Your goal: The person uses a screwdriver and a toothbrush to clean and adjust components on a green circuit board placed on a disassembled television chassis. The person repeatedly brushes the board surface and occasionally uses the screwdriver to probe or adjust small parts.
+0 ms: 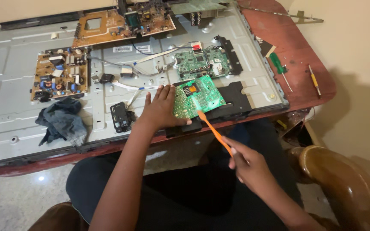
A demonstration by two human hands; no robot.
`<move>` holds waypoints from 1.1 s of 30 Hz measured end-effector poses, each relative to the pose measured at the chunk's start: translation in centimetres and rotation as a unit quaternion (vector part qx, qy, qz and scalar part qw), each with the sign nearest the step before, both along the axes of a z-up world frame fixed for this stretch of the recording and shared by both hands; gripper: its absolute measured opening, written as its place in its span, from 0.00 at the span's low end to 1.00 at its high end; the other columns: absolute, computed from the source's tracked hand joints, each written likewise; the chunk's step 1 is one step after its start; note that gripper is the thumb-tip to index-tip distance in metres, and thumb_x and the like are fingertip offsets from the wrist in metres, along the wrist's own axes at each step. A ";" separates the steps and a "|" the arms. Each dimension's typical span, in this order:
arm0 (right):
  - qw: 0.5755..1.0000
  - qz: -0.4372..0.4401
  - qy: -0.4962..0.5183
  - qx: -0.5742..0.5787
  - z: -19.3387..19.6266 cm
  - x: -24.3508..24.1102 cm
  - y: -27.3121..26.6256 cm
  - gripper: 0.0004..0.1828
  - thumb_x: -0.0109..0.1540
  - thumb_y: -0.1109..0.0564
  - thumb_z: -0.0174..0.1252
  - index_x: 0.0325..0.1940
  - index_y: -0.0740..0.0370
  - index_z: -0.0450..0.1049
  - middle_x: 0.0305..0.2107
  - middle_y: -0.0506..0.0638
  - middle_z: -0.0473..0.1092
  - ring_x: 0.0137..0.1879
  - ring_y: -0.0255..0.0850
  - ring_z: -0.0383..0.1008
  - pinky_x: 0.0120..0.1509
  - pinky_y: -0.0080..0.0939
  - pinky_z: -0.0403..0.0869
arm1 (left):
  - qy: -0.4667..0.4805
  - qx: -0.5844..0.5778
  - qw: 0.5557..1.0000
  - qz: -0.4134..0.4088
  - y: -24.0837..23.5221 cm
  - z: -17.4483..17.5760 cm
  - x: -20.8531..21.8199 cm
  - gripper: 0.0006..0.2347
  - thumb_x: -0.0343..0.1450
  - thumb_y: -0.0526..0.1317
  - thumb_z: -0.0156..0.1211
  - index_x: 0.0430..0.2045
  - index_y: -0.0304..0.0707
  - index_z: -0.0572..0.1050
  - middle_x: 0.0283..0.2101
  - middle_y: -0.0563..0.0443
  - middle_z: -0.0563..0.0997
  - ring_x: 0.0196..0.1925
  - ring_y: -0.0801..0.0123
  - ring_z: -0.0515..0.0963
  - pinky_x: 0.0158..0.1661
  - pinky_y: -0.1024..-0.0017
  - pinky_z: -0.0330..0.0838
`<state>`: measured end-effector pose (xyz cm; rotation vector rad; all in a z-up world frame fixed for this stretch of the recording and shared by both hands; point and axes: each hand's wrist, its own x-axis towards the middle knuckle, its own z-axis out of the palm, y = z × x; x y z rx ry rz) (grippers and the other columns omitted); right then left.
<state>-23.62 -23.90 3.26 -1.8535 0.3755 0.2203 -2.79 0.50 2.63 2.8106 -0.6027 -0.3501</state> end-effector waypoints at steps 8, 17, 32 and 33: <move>0.993 0.027 -0.081 0.079 -0.2 8.0 1.3 0.25 0.68 0.61 0.43 0.68 0.51 0.72 0.21 0.46 0.68 0.16 0.32 0.59 0.20 0.34 0.62 | -0.006 0.007 1.000 0.004 -0.3 -0.6 0.2 0.60 0.51 0.70 0.71 0.73 0.36 0.44 0.77 0.41 0.48 0.80 0.54 0.43 0.71 0.43 0.38; 0.957 0.109 -0.114 -0.244 -1.2 6.0 0.9 0.36 0.58 0.68 0.52 0.69 0.43 0.68 0.24 0.66 0.70 0.28 0.58 0.74 0.37 0.49 0.73 | 0.002 0.003 1.000 0.016 -0.7 0.3 -0.9 0.58 0.53 0.69 0.70 0.73 0.38 0.44 0.77 0.42 0.46 0.80 0.53 0.42 0.71 0.42 0.37; 0.971 0.073 -0.048 -0.221 -6.3 -0.7 -2.7 0.30 0.60 0.66 0.53 0.63 0.44 0.76 0.24 0.64 0.71 0.28 0.46 0.72 0.37 0.45 0.76 | -0.006 0.034 0.999 0.034 -1.1 0.8 -1.4 0.58 0.55 0.70 0.67 0.74 0.39 0.42 0.77 0.43 0.46 0.80 0.54 0.40 0.71 0.39 0.30; 0.968 0.103 -0.074 -0.219 -7.0 -1.5 -2.8 0.28 0.58 0.67 0.53 0.60 0.47 0.78 0.28 0.61 0.75 0.33 0.45 0.78 0.41 0.45 0.78 | -0.010 0.028 0.999 0.031 -1.0 0.6 -1.4 0.58 0.55 0.70 0.67 0.74 0.39 0.42 0.77 0.43 0.47 0.80 0.54 0.40 0.71 0.39 0.31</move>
